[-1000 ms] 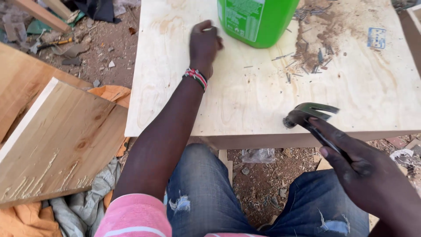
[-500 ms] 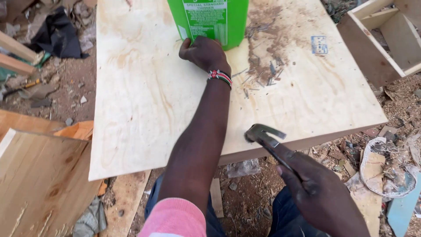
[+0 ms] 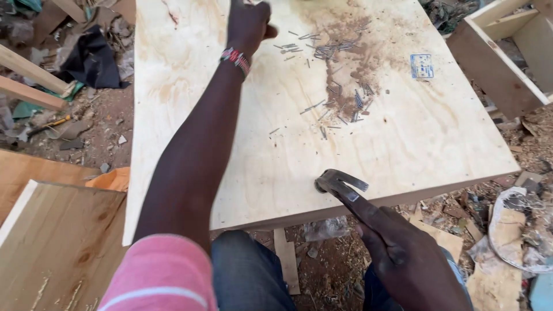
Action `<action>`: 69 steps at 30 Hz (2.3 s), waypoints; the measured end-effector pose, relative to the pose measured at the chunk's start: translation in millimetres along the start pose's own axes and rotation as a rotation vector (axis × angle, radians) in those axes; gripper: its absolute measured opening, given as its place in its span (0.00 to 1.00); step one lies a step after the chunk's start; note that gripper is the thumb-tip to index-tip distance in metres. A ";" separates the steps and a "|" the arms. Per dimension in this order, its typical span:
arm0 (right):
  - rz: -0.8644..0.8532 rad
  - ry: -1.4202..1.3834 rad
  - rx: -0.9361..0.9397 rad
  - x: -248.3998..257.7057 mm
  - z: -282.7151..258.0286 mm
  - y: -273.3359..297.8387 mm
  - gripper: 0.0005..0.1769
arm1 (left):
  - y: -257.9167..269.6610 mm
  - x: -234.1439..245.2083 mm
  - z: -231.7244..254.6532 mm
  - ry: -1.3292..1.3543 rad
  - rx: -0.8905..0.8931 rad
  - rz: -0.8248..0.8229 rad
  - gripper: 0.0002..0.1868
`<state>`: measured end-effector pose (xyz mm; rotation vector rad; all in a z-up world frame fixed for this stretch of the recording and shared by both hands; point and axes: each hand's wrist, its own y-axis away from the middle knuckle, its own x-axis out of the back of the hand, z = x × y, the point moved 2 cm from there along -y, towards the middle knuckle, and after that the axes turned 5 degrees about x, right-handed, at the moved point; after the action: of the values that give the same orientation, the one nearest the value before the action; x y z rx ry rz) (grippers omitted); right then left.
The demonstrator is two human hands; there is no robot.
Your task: Hammering small nails into a plywood board to assemble a wooden structure
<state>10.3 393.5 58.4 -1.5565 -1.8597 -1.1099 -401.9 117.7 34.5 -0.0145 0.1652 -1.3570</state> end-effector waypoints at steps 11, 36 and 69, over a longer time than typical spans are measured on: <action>0.064 -0.110 0.266 -6.2 5.9 -3.7 0.30 | 147.6 161.1 50.9 -0.197 0.149 -0.145 0.09; 0.168 -0.212 0.225 -24.5 -19.8 0.7 0.34 | 247.0 214.3 6.9 -0.656 -0.393 -0.578 0.06; 0.035 0.007 1.010 -38.9 -195.8 -116.9 0.27 | 190.1 206.0 -23.1 -0.637 -0.622 -0.437 0.02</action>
<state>-119.7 208.1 105.4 -0.9542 -1.8912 -0.0579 -178.5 -40.1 -31.0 -1.0432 0.0371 -1.6163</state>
